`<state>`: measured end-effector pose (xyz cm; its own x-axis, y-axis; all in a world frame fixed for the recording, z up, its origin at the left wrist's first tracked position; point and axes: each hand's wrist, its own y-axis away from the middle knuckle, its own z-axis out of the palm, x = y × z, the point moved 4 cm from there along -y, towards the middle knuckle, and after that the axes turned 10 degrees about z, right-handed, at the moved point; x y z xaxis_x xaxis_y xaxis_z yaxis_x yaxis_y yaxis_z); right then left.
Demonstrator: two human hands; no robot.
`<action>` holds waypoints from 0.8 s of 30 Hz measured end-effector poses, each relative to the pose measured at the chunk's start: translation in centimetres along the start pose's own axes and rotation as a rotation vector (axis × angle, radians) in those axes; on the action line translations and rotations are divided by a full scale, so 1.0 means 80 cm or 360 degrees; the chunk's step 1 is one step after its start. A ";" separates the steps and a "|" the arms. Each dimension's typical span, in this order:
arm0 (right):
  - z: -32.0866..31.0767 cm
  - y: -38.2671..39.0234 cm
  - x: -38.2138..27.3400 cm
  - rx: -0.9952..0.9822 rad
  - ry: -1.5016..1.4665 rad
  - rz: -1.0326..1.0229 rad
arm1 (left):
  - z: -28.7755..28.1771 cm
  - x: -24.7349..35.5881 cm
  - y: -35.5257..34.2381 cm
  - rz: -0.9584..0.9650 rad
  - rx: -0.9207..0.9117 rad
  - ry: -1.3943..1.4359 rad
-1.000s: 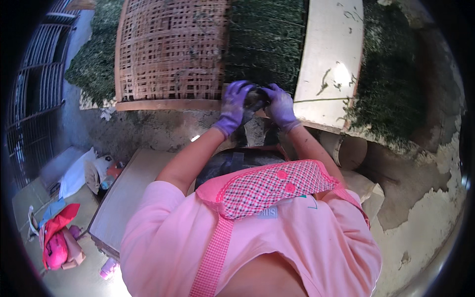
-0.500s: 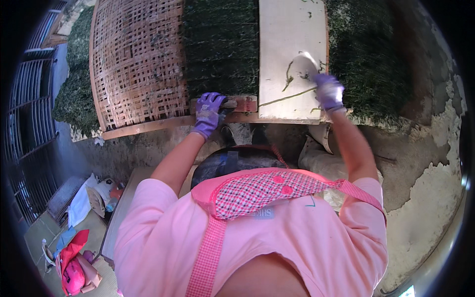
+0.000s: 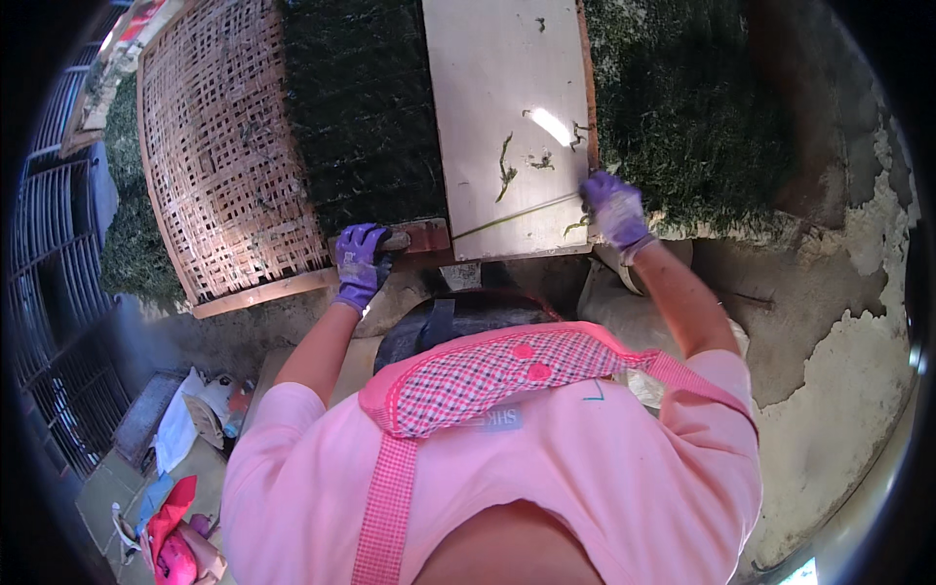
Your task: The person repeatedly scoops dried green leaves from a pile and spreads them evenly across a large woven drying rack. They use both hands to lift, distribute, and flatten the leaves, occasionally adjusting the pile and the rack. The process is continuous and repetitive throughout the clip.
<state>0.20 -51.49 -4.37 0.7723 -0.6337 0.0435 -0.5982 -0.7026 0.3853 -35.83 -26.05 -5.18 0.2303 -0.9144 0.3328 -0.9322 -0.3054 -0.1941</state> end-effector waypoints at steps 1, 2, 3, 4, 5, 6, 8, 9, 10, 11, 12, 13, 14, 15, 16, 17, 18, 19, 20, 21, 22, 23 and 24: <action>-0.024 -0.008 0.023 0.0261 0.0034 -0.0025 | -0.001 -0.003 0.000 -0.0014 -0.0005 -0.0016; -0.025 -0.029 0.074 0.0391 0.0120 0.0037 | 0.001 -0.003 -0.004 -0.0016 -0.0008 -0.0019; -0.045 -0.045 0.123 0.0712 0.0001 0.0092 | 0.005 -0.004 -0.003 -0.0004 0.0048 0.0032; -0.062 -0.068 0.190 0.0374 0.0304 0.0865 | 0.006 -0.002 -0.001 -0.0019 0.0025 0.0039; -0.078 -0.078 0.270 0.0507 0.0509 0.1228 | 0.006 -0.003 -0.002 -0.0012 0.0001 0.0055; -0.101 -0.072 0.348 0.0783 0.0068 0.1526 | 0.007 -0.006 -0.008 -0.0001 -0.0013 0.0063; -0.122 -0.052 0.483 0.0929 0.0109 0.1561 | 0.009 -0.008 -0.018 0.0054 -0.0027 0.0042; -0.111 -0.062 0.464 0.1049 0.0568 0.1366 | 0.011 -0.009 -0.015 0.0033 -0.0034 0.0030; -0.113 -0.078 0.408 0.1182 0.0466 0.1086 | 0.010 -0.008 -0.006 -0.0029 -0.0037 0.0006; -0.122 -0.079 0.318 0.1300 -0.0062 0.0598 | 0.008 -0.005 0.004 -0.0086 -0.0020 -0.0016; -0.114 -0.056 0.238 0.1276 -0.0474 0.0168 | 0.007 -0.003 0.000 -0.0085 0.0000 -0.0012; -0.092 -0.036 0.168 0.1147 -0.0557 -0.0093 | 0.006 0.000 -0.003 -0.0071 0.0012 -0.0013; -0.053 -0.028 0.124 0.0800 -0.0390 -0.0243 | 0.005 0.002 -0.006 -0.0062 0.0001 -0.0003; -0.021 -0.024 0.083 0.0627 -0.0424 -0.0053 | 0.004 0.002 -0.011 -0.0043 -0.0009 -0.0002; -0.009 -0.021 0.055 0.0723 -0.0687 -0.0096 | 0.002 0.002 -0.013 -0.0041 -0.0019 -0.0010; 0.000 -0.025 0.045 0.0601 -0.0868 0.0023 | 0.000 0.002 -0.016 -0.0019 -0.0019 -0.0029; -0.004 -0.030 0.046 0.0639 -0.0899 -0.0003 | 0.001 0.002 -0.020 0.0003 -0.0021 -0.0048; -0.010 -0.030 0.044 0.0653 -0.0934 -0.0030 | 0.000 0.005 -0.014 0.0011 -0.0042 -0.0060; -0.012 -0.028 0.042 0.0674 -0.0968 -0.0049 | 0.000 0.005 -0.012 0.0014 -0.0036 -0.0040; 0.000 -0.032 0.058 0.0499 -0.1357 -0.0048 | 0.001 0.003 -0.012 0.0017 -0.0030 -0.0018; -0.005 -0.030 0.064 0.0187 -0.1674 0.0197 | 0.003 0.001 -0.012 0.0005 -0.0017 -0.0002; -0.048 -0.021 0.054 0.0403 -0.1558 -0.0088 | 0.001 0.002 -0.011 0.0000 -0.0010 -0.0004; -0.089 -0.013 0.041 0.0626 -0.1444 -0.0382 | -0.001 0.004 -0.012 -0.0019 -0.0022 -0.0018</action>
<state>4.87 -50.54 1.91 0.5258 -0.3534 -0.7737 -0.6026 -0.7968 -0.0456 -34.86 -26.05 -4.82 0.2446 -0.9138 0.3244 -0.9331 -0.3128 -0.1774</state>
